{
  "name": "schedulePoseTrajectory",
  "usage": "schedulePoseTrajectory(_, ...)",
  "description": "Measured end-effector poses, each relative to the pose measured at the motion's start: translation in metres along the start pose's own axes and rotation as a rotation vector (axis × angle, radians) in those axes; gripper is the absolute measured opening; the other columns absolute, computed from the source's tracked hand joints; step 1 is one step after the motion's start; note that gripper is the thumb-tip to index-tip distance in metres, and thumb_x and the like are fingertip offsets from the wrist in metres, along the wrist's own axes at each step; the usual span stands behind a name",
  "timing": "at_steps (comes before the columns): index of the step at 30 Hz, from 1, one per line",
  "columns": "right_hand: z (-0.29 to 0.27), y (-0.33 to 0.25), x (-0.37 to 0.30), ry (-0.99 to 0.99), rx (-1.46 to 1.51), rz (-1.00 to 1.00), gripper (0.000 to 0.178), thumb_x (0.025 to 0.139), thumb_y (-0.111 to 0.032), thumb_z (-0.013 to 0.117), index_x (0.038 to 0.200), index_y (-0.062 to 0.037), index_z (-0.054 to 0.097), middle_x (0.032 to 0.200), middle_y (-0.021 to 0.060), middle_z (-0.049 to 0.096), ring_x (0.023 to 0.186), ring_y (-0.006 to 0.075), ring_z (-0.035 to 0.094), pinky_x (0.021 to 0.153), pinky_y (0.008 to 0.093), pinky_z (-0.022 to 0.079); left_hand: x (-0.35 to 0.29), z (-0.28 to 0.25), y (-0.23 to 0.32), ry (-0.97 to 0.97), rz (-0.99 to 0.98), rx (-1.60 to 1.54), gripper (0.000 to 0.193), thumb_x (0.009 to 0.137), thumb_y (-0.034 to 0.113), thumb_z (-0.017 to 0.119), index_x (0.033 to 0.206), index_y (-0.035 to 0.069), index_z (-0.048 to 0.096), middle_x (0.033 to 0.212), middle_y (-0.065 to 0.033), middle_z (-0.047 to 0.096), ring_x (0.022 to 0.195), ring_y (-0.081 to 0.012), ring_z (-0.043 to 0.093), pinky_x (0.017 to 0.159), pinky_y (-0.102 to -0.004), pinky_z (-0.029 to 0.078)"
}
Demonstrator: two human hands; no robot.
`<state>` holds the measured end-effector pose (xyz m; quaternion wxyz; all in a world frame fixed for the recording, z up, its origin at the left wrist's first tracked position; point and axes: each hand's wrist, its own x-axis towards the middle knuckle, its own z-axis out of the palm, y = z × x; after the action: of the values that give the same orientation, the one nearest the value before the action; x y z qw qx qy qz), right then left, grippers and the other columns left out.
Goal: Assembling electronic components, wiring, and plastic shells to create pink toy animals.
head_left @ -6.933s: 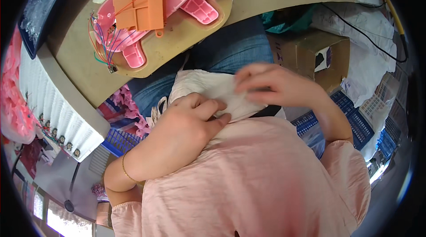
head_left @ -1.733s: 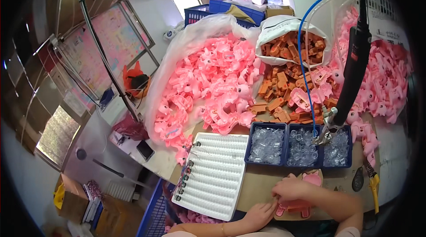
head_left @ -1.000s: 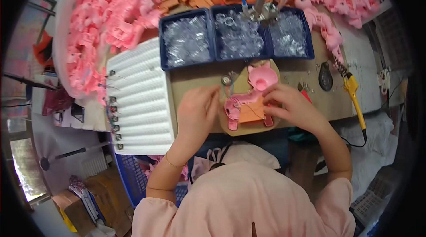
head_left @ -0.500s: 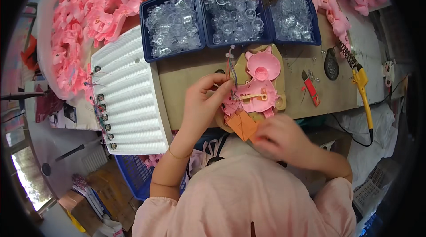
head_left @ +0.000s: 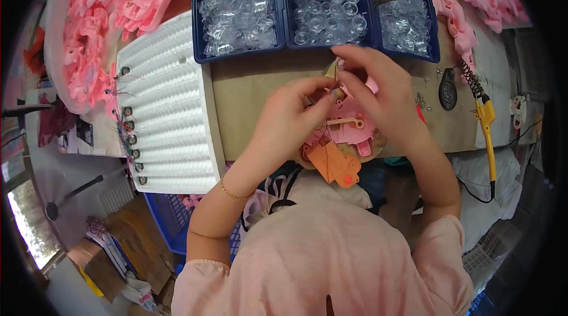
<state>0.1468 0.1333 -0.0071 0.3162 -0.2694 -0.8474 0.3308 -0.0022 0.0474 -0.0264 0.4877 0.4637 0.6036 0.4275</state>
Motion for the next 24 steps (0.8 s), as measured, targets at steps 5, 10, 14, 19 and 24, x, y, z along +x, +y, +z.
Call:
schedulePoseTrajectory(5,-0.005,0.006,-0.044,0.014,-0.312,-0.271,0.023,0.073,0.007,0.065,0.095,0.0017,0.058,0.086,0.0118,0.06,0.074,0.0236,0.061,0.063,0.0301,0.049,0.001,0.014,-0.017,0.092,0.073,-0.097,0.033,0.078,0.018,0.067,0.103,-0.002,0.062,0.083,-0.0135,0.064,0.071,-0.0191,0.063,0.066,-0.0301,0.049)
schedulePoseTrajectory(10,-0.013,-0.007,-0.06,-0.083,0.315,0.266,0.016,0.074,0.008,0.062,0.089,0.002,0.059,0.085,0.0097,0.059,0.075,0.0211,0.059,0.065,0.0305,0.047,-0.001,0.007,-0.002,-0.087,-0.023,-0.184,0.031,0.08,0.02,0.068,0.1,-0.003,0.063,0.08,-0.0073,0.064,0.075,-0.0113,0.058,0.068,-0.0254,0.047)
schedulePoseTrajectory(14,-0.025,-0.008,-0.063,-0.23,0.397,0.348,0.014,0.073,0.006,0.062,0.086,0.0015,0.061,0.086,0.0087,0.061,0.077,0.0191,0.06,0.068,0.0288,0.046,0.005,0.0,-0.005,-0.097,0.0,-0.234,0.022,0.089,0.017,0.058,0.095,-0.004,0.062,0.082,-0.0039,0.064,0.077,-0.008,0.057,0.07,-0.0226,0.046)
schedulePoseTrajectory(19,-0.033,-0.016,-0.081,-0.286,0.278,0.281,0.014,0.072,0.001,0.066,0.086,0.0016,0.064,0.086,0.0087,0.065,0.078,0.0175,0.062,0.069,0.0278,0.048,-0.002,0.002,-0.017,0.123,0.013,-0.304,0.022,0.089,0.018,0.059,0.099,-0.001,0.057,0.087,-0.0033,0.065,0.087,-0.0134,0.061,0.081,-0.0251,0.047)
schedulePoseTrajectory(24,-0.033,-0.017,-0.077,-0.12,0.398,0.528,0.016,0.073,0.009,0.062,0.088,0.0043,0.061,0.084,0.0091,0.063,0.076,0.0169,0.063,0.065,0.0276,0.049,-0.007,0.001,-0.013,-0.035,0.429,0.598,0.035,0.08,0.015,0.064,0.112,0.006,0.054,0.088,-0.0013,0.065,0.09,-0.0176,0.06,0.102,-0.0412,0.031)
